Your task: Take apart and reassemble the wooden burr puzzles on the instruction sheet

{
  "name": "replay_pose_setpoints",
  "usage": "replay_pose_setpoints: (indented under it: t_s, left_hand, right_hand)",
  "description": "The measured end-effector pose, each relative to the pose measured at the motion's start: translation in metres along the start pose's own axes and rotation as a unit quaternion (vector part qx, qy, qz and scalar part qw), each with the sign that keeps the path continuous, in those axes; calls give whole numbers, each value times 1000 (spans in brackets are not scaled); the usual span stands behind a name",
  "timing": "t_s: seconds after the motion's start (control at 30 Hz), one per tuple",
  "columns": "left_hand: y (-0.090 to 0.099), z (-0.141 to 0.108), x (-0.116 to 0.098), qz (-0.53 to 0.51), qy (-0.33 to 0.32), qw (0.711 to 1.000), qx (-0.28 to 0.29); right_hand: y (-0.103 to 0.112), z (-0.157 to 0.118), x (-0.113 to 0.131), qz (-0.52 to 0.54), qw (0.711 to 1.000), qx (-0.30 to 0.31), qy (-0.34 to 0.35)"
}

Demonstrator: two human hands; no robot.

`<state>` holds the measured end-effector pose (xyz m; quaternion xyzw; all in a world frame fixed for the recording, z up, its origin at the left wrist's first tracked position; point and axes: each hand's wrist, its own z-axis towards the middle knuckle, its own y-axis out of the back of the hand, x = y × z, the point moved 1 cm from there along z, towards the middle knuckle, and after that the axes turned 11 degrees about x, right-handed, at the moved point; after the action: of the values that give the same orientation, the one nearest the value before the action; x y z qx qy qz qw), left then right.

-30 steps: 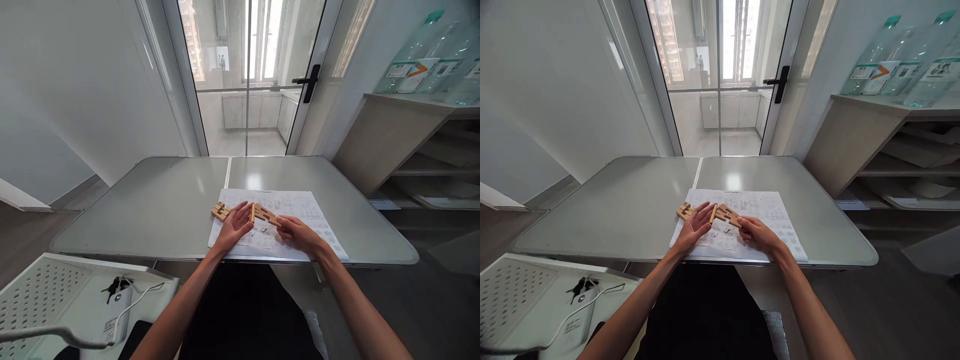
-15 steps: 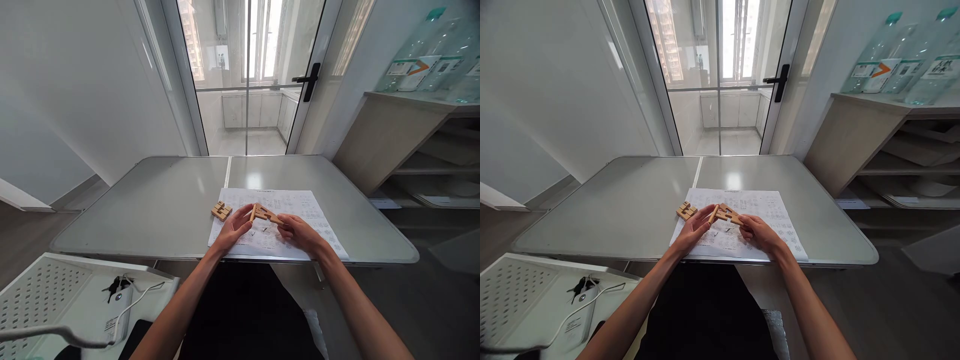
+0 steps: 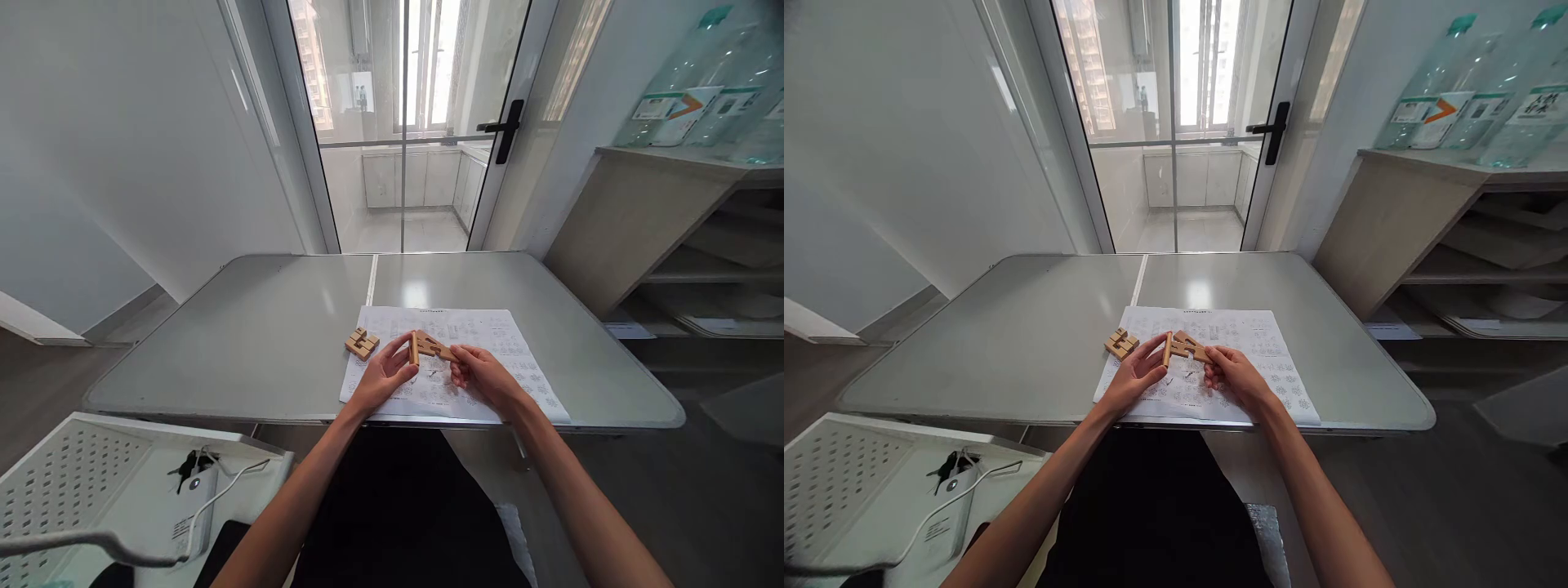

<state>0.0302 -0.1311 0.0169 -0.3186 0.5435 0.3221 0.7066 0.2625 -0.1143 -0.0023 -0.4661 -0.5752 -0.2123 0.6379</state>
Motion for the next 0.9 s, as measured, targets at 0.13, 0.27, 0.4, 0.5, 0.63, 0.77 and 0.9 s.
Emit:
replay_pose_setpoints:
  t_s: [0.13, 0.27, 0.4, 0.5, 0.63, 0.77, 0.9]
  left_hand:
    - [0, 0, 2, 6, 0, 1000, -10]
    - [1, 0, 4, 22, -6, 1000, -19]
    - [2, 1, 6, 15, -24, 1000, -10]
    - [1, 1, 6, 11, -26, 999, -15]
    - [-1, 1, 3, 17, -21, 999, -20]
    - [-2, 1, 0, 27, -19, 999, -29]
    - [-2, 0, -1, 34, -5, 999, -41]
  right_hand:
    - [1, -1, -1, 1, 1000, 5, -7]
    - [1, -2, 0, -6, 1000, 17, -10]
    - [1, -1, 0, 2, 1000, 5, -10]
    - [1, 0, -1, 5, 1000, -2, -7]
    - [0, 0, 0, 2, 1000, -2, -2]
    - [-5, -1, 2, 3, 1000, -20, -8]
    - [-6, -2, 3, 0, 1000, -20, -12]
